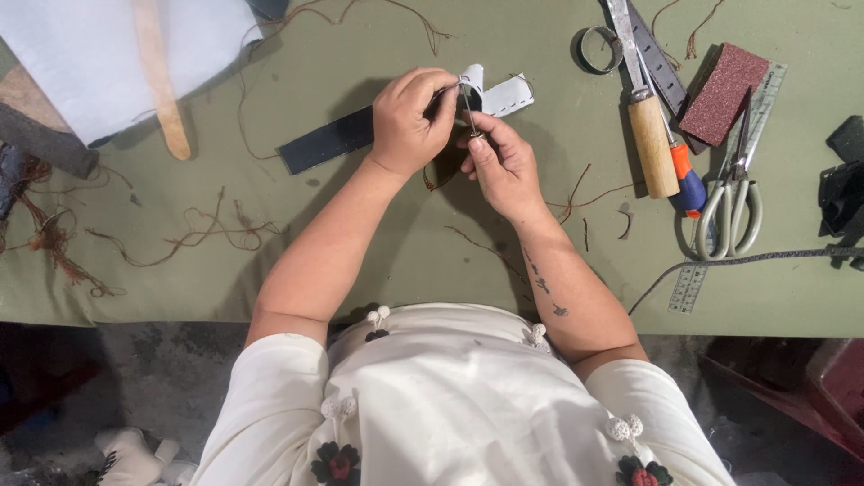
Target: Using a hand awl to punch a series of holes into a leather strap on a workshop table.
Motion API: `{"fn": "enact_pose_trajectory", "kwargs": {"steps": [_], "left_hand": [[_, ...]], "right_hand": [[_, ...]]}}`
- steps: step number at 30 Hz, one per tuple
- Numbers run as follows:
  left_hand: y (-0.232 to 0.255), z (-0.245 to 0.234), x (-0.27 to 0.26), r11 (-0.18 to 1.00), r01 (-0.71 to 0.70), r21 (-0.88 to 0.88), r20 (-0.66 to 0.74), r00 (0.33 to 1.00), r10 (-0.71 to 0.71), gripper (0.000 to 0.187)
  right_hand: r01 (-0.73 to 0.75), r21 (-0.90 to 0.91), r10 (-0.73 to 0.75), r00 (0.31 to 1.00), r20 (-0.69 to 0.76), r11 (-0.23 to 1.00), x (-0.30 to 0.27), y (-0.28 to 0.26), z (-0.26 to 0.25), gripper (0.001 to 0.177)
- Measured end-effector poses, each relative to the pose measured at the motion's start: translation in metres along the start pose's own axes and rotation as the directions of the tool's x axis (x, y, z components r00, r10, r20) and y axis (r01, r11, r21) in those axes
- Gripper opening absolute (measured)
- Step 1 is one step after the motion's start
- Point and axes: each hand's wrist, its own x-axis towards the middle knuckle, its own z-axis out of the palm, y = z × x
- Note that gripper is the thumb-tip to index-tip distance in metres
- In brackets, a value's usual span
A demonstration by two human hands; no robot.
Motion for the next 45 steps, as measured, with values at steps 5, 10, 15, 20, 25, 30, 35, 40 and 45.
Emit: {"fn": "enact_pose_trajectory", "kwargs": {"steps": [5, 10, 15, 20, 25, 30, 35, 40, 45], "left_hand": [[-0.002, 0.003, -0.007, 0.999, 0.046, -0.029, 0.07, 0.997, -0.044, 0.008], [-0.008, 0.01, -0.014, 0.999, -0.02, 0.05, 0.151, 0.988, 0.013, 0.006], [-0.013, 0.016, -0.017, 0.996, -0.065, 0.065, 0.15, 0.987, 0.055, 0.009], [-0.013, 0.017, -0.021, 0.99, -0.097, 0.102, 0.13, 0.988, 0.083, 0.011], [-0.009, 0.019, -0.023, 0.985, -0.136, 0.102, 0.138, 0.983, 0.122, 0.013], [-0.01, 0.019, -0.026, 0.989, -0.107, 0.099, 0.219, 0.972, 0.083, 0.008], [-0.021, -0.006, -0.021, 0.961, -0.074, 0.267, 0.401, 0.915, -0.041, 0.014], [-0.049, -0.076, -0.033, 0.879, -0.181, 0.441, 0.301, 0.953, 0.045, 0.027], [-0.079, -0.166, -0.063, 0.796, -0.17, 0.581, 0.23, 0.972, 0.039, 0.043]], "right_hand": [[0.008, -0.028, -0.007, 1.0, 0.024, 1.0, -0.001, -0.001, 0.003, 0.047], [-0.056, -0.075, 0.056, 0.998, -0.004, 0.996, -0.002, 0.005, -0.001, 0.048], [-0.039, -0.07, 0.039, 0.999, 0.006, 0.997, -0.003, 0.01, -0.004, 0.045], [-0.09, -0.069, 0.09, 0.996, 0.003, 0.994, -0.002, 0.01, -0.005, 0.044], [-0.111, 0.04, 0.111, 0.994, -0.004, 0.993, -0.001, 0.012, -0.006, 0.044], [-0.148, 0.217, 0.152, 0.988, -0.002, 0.965, 0.003, 0.021, -0.009, 0.047], [-0.063, 0.283, 0.078, 0.996, -0.041, 0.957, 0.004, 0.027, -0.014, 0.045], [-0.057, 0.241, 0.078, 0.994, -0.079, 0.969, 0.004, 0.026, -0.017, 0.043], [-0.067, 0.256, 0.087, 0.994, -0.067, 0.964, 0.003, 0.021, -0.016, 0.043]]}}
